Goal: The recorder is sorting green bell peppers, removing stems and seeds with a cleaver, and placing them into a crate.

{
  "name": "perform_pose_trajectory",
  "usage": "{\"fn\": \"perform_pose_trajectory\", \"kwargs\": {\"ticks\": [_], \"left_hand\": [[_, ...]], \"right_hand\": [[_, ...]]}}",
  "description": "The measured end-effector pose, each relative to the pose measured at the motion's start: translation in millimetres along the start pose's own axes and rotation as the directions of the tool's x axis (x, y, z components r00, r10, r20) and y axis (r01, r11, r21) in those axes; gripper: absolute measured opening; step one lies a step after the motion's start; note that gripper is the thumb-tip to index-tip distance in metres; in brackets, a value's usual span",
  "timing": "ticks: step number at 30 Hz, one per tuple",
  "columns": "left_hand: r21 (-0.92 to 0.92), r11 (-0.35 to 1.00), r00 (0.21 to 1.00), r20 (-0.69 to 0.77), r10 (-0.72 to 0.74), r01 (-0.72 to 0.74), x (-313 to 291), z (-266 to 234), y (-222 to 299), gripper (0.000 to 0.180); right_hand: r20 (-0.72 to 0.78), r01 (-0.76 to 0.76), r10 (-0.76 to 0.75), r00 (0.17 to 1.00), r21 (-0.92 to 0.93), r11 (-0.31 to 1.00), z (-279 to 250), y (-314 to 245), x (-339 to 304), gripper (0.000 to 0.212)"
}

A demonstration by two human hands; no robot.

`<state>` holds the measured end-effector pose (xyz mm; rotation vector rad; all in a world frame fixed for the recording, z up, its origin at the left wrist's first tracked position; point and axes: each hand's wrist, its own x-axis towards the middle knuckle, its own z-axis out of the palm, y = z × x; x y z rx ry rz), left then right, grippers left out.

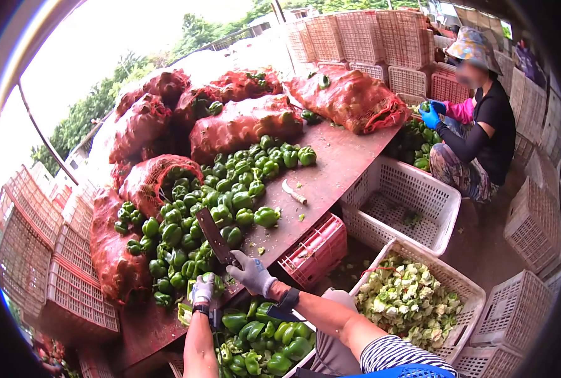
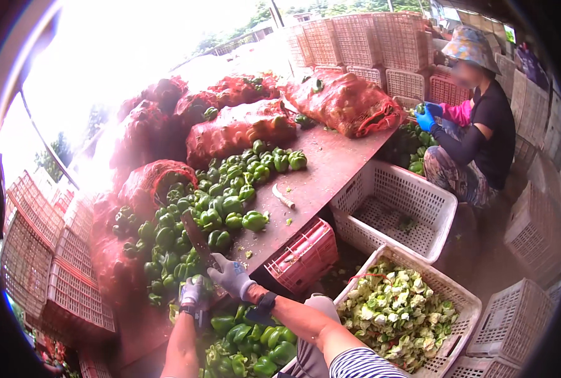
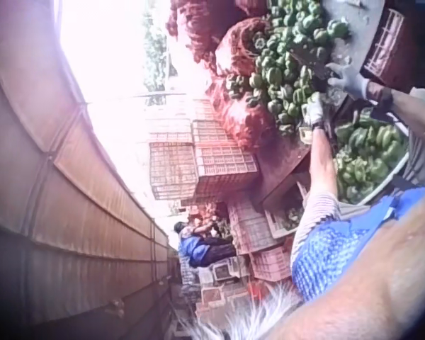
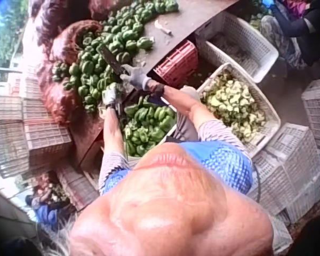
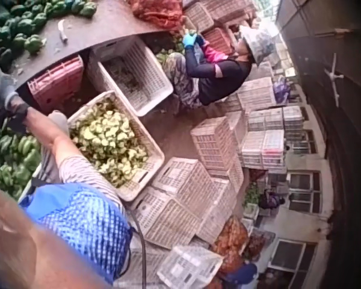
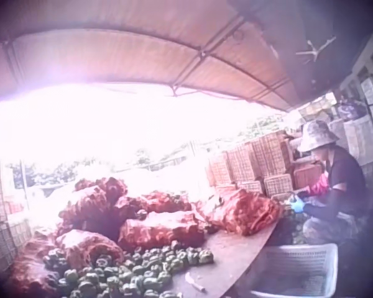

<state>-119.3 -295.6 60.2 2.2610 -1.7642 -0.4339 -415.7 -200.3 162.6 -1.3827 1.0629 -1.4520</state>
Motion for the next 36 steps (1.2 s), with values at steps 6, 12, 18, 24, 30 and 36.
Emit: {"fn": "perform_pose_trajectory", "kwargs": {"ticks": [6, 12, 18, 24, 30, 36], "left_hand": [[-0.046, 0.999, 0.990, -0.138, -0.010, 0.004, -26.8, 28.1, 3.5, 0.079], [-0.110, 0.994, 0.999, -0.036, 0.015, -0.019, -48.9, 25.3, 17.1, 0.083], [-0.121, 0.993, 0.999, -0.034, -0.008, 0.004, -70.9, 24.6, 39.6, 0.084], [-0.405, 0.914, 0.996, -0.077, -0.050, 0.014, -46.5, 54.2, -21.3, 0.075], [-0.212, 0.977, 0.986, -0.165, -0.038, 0.003, -14.5, 41.0, -35.5, 0.078], [-0.208, 0.966, 0.979, -0.104, -0.175, 0.151, -28.4, 54.4, -66.2, 0.081]], "right_hand": [[0.049, 0.015, -0.014, 0.999, -0.028, 0.999, -17.6, -11.0, -7.3, 0.043], [0.152, -0.083, 0.097, 0.984, -0.093, 0.992, -35.0, -25.8, -11.7, 0.052], [0.012, 0.096, -0.096, 0.995, -0.212, 0.973, -24.2, -9.1, -19.6, 0.047], [0.214, 0.171, -0.080, 0.973, -0.451, 0.876, -2.9, 6.1, -15.1, 0.036], [0.267, 0.110, 0.088, 0.960, -0.644, 0.757, 29.1, 36.7, 7.5, 0.029], [0.362, 0.109, 0.249, 0.898, -0.732, 0.672, 74.2, 69.2, -9.6, 0.035]]}}
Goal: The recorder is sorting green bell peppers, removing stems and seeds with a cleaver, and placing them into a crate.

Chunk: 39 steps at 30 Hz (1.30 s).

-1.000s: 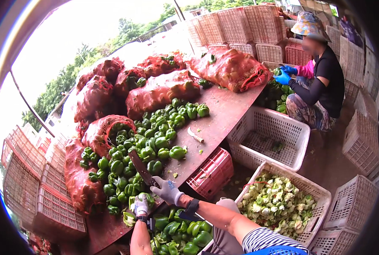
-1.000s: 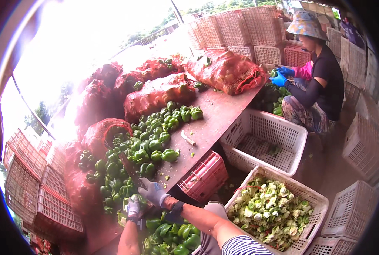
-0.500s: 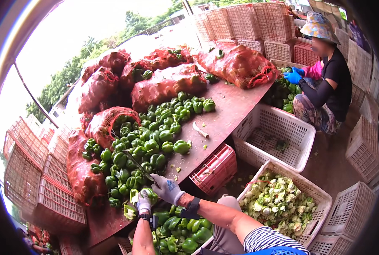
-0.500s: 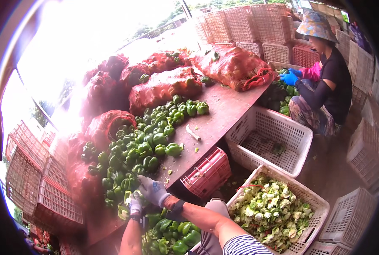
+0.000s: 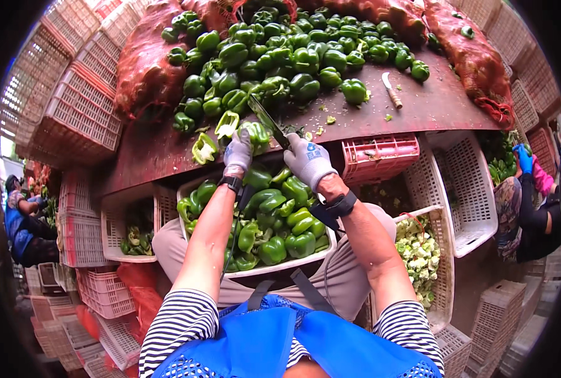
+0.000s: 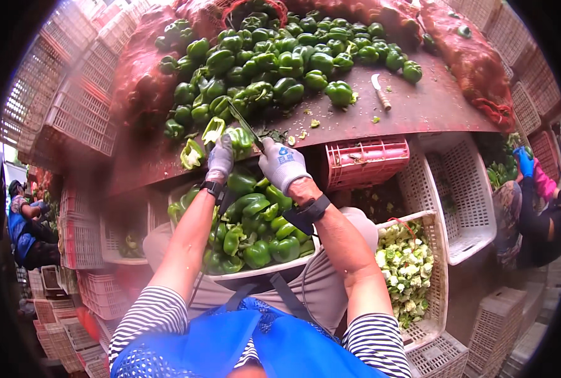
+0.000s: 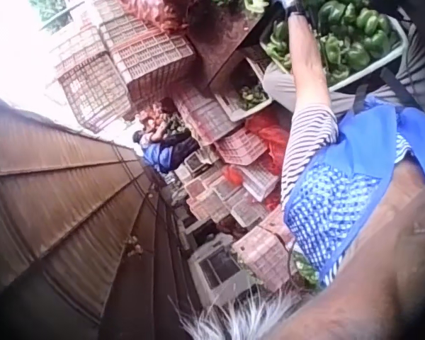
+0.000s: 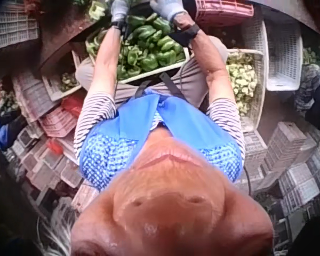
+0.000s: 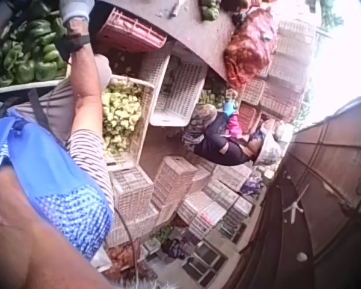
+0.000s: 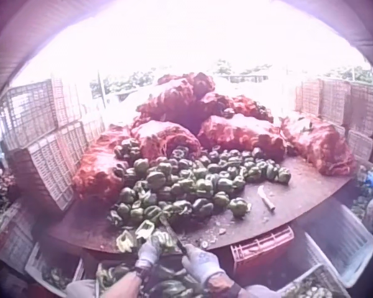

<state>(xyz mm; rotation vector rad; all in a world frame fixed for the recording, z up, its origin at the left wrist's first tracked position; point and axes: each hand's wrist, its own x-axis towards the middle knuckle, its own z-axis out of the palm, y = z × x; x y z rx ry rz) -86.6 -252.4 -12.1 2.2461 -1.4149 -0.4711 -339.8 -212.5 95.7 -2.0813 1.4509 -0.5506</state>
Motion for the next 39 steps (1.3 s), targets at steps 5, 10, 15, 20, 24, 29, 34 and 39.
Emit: {"fn": "perform_pose_trajectory", "kwargs": {"ticks": [5, 10, 15, 20, 24, 29, 34, 39], "left_hand": [[-0.001, 1.000, 1.000, -0.012, -0.023, 0.023, 2.9, -11.6, -20.1, 0.079], [-0.003, 0.997, 0.997, -0.022, -0.071, 0.071, 2.2, -13.7, -15.8, 0.072], [-0.069, 0.994, 0.997, 0.004, -0.082, 0.082, 15.9, -18.3, -43.7, 0.071], [-0.135, 0.987, 0.996, 0.033, -0.087, 0.091, 23.7, -17.6, -57.7, 0.072], [-0.219, 0.967, 0.990, 0.076, -0.120, 0.134, 24.3, -12.9, -50.3, 0.075], [-0.372, 0.923, 0.994, 0.085, -0.075, 0.102, 45.1, 1.1, -56.5, 0.069], [-0.430, 0.897, 0.994, 0.083, -0.071, 0.100, 71.6, 5.8, -69.6, 0.074], [-0.547, 0.825, 0.990, 0.079, -0.120, 0.143, 45.3, -1.6, -51.8, 0.091]], "right_hand": [[0.110, -0.042, 0.041, 0.993, 0.008, 0.999, 32.5, -19.2, 5.2, 0.035], [0.094, -0.128, 0.114, 0.989, 0.155, 0.980, 70.7, -12.8, 14.0, 0.035], [0.239, -0.191, 0.144, 0.960, 0.183, 0.964, 73.9, -37.3, 32.6, 0.037], [0.345, -0.187, 0.157, 0.925, 0.056, 0.981, 81.8, -59.7, 73.5, 0.039], [0.414, -0.190, 0.225, 0.882, -0.123, 0.974, 91.7, -83.4, 103.2, 0.043], [0.298, -0.133, 0.185, 0.937, -0.185, 0.974, 107.2, -70.1, 111.8, 0.044], [0.322, 0.011, 0.078, 0.943, -0.267, 0.964, 99.1, -77.5, 130.1, 0.041], [0.267, -0.008, 0.091, 0.959, -0.297, 0.955, 87.5, -67.8, 89.5, 0.041]]}}
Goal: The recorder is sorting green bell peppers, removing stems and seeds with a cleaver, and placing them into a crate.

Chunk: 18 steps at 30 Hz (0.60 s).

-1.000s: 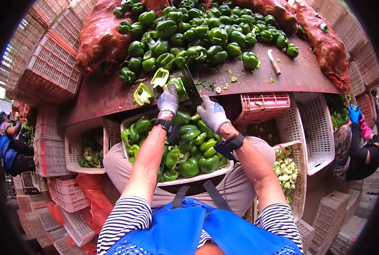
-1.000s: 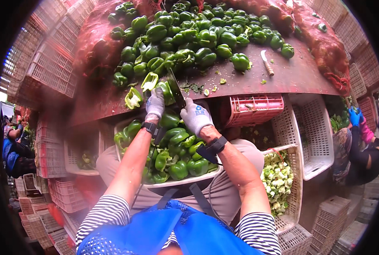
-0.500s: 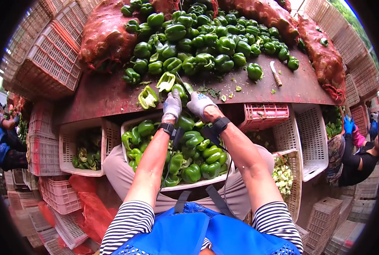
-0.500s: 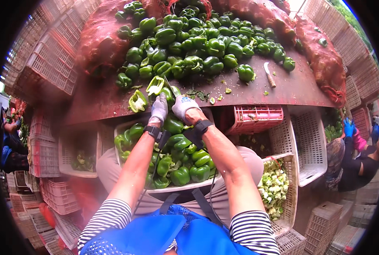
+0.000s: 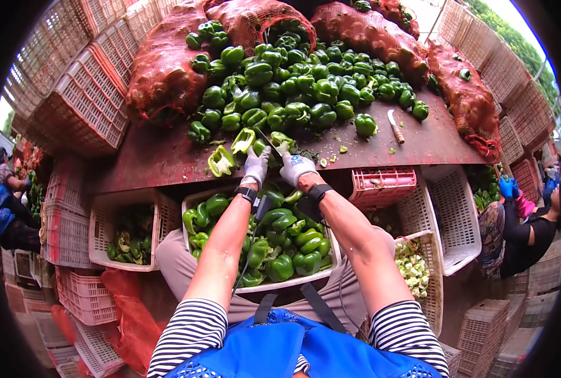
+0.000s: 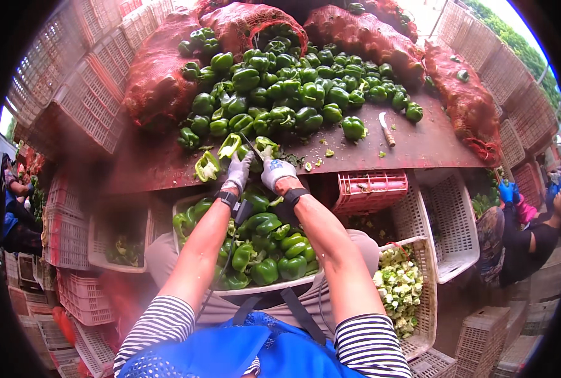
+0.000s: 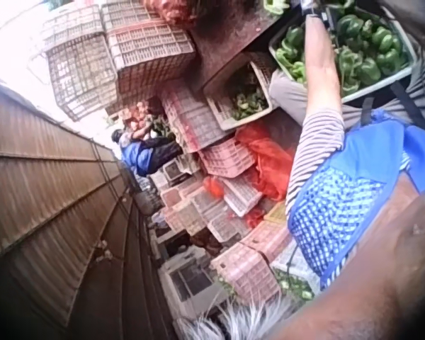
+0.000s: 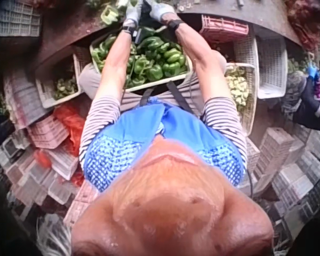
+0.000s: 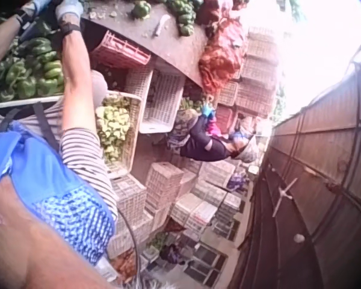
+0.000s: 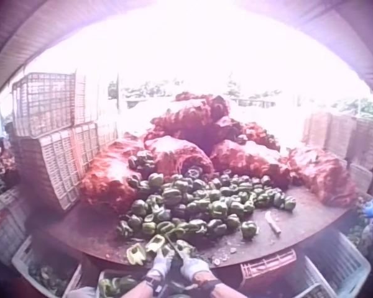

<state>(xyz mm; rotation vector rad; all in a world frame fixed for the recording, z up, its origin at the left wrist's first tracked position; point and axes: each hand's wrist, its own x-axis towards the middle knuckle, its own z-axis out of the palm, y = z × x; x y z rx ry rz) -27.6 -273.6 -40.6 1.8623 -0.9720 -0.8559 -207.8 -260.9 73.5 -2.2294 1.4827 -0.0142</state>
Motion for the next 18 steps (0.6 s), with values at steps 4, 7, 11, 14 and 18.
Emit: {"fn": "perform_pose_trajectory", "kwargs": {"ticks": [4, 7, 11, 14, 18], "left_hand": [[0.208, 0.949, 0.949, -0.161, 0.272, -0.236, -1.0, -27.5, 4.1, 0.077], [0.610, 0.725, 0.883, -0.087, 0.462, -0.319, -9.9, -16.9, 56.7, 0.064], [0.738, 0.451, 0.747, 0.108, 0.656, -0.502, 8.3, -1.4, 124.0, 0.067], [0.729, 0.238, 0.677, 0.392, 0.623, -0.641, 39.4, 35.0, 162.8, 0.080], [0.727, 0.126, 0.698, 0.572, 0.431, -0.674, 73.4, 81.4, 188.6, 0.081]], "right_hand": [[-0.148, 0.056, -0.041, 0.988, 0.098, 0.994, -32.5, 3.2, -53.0, 0.035], [-0.240, 0.033, 0.075, 0.968, 0.415, 0.909, -46.9, 48.0, -83.4, 0.041], [-0.356, 0.112, 0.314, 0.880, 0.798, 0.592, -53.8, 73.7, -88.7, 0.033], [-0.329, 0.148, 0.333, 0.884, 0.872, 0.467, -54.5, 99.5, -87.0, 0.031], [-0.391, 0.183, 0.319, 0.863, 0.832, 0.524, -57.2, 119.0, -79.0, 0.032]]}}
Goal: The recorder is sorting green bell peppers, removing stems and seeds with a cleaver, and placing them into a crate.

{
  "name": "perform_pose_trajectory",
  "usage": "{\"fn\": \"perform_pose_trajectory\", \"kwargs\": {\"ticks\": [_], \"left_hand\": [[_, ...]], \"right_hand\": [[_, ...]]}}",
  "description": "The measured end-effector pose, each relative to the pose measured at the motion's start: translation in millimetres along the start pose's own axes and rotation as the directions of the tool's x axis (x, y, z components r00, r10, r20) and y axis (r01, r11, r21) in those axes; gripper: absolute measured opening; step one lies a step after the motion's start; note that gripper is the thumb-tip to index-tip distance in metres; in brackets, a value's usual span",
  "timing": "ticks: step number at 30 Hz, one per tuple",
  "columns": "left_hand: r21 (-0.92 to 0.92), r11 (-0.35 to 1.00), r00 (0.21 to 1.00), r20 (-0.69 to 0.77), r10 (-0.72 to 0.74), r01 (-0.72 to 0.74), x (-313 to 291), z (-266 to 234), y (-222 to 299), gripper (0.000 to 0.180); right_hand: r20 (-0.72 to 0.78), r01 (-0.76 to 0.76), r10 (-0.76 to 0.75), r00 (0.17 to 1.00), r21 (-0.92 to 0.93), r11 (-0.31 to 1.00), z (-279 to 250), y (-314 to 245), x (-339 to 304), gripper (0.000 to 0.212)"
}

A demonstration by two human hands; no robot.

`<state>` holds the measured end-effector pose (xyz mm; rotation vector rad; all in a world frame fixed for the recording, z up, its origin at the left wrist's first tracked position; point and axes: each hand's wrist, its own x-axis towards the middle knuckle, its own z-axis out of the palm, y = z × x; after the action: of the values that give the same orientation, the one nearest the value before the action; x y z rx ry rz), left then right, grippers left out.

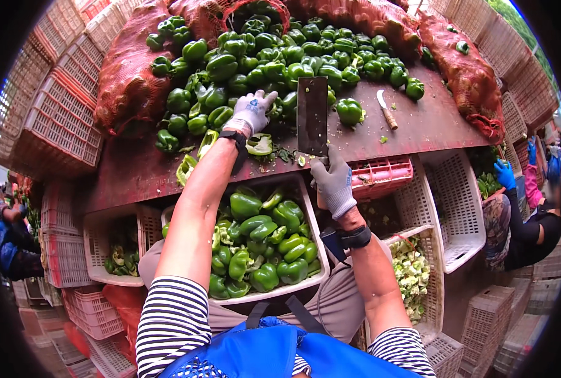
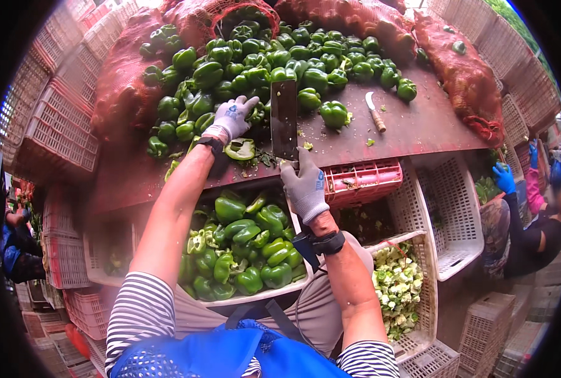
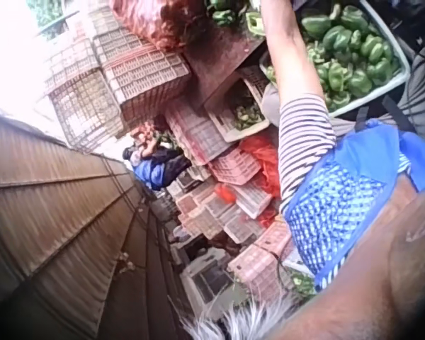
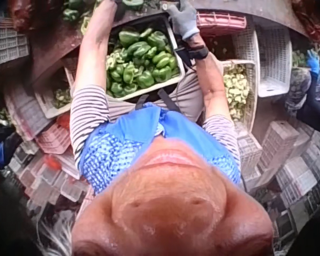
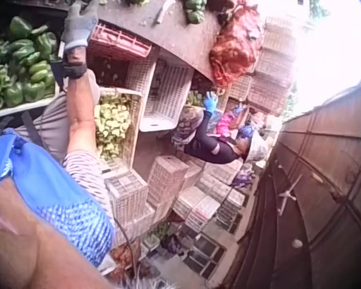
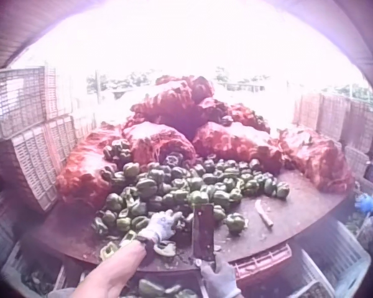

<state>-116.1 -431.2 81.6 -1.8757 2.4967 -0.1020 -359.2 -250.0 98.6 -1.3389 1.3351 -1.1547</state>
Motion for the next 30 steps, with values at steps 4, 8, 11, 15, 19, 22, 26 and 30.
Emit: {"fn": "perform_pose_trajectory", "kwargs": {"ticks": [4, 8, 11, 15, 19, 22, 26, 30], "left_hand": [[-0.182, 0.983, 0.999, 0.037, -0.025, 0.031, 18.0, -14.4, -11.5, 0.069], [-0.654, 0.730, 0.979, 0.167, -0.115, 0.197, 12.1, -25.8, -36.4, 0.063], [-0.899, 0.307, 0.950, 0.307, -0.064, 0.312, -35.1, -30.8, -53.5, 0.045], [-0.915, 0.116, 0.918, 0.368, -0.148, 0.386, -145.2, -35.2, -39.7, 0.043], [-0.731, 0.293, 0.775, 0.497, -0.389, 0.616, -211.9, 30.2, -62.0, 0.050], [-0.812, 0.129, 0.733, 0.431, -0.526, 0.569, -229.5, 64.1, -57.9, 0.060], [-0.901, 0.111, 0.617, 0.192, -0.763, 0.419, -231.5, 96.5, -35.0, 0.069], [-0.875, 0.245, 0.542, 0.024, -0.840, 0.417, -244.6, 115.2, -53.0, 0.065]], "right_hand": [[-0.039, 0.067, -0.071, 0.997, -0.077, 0.995, -8.0, -2.8, 3.5, 0.033], [-0.064, 0.034, -0.040, 0.997, -0.092, 0.995, -17.6, -7.5, 1.8, 0.033], [-0.058, 0.101, -0.120, 0.991, -0.254, 0.962, -21.4, -11.5, -2.2, 0.034], [0.030, 0.196, -0.198, 0.980, -0.356, 0.914, -11.7, -5.2, -18.2, 0.035], [0.277, 0.253, -0.127, 0.952, -0.486, 0.836, 26.2, -6.1, -41.0, 0.038], [0.383, 0.317, -0.105, 0.918, -0.546, 0.775, 56.1, -9.8, -63.9, 0.033], [0.474, 0.360, -0.029, 0.880, -0.626, 0.692, 82.5, 6.9, -68.9, 0.034], [0.556, 0.466, -0.030, 0.830, -0.663, 0.586, 104.1, -0.3, -65.1, 0.027]]}}
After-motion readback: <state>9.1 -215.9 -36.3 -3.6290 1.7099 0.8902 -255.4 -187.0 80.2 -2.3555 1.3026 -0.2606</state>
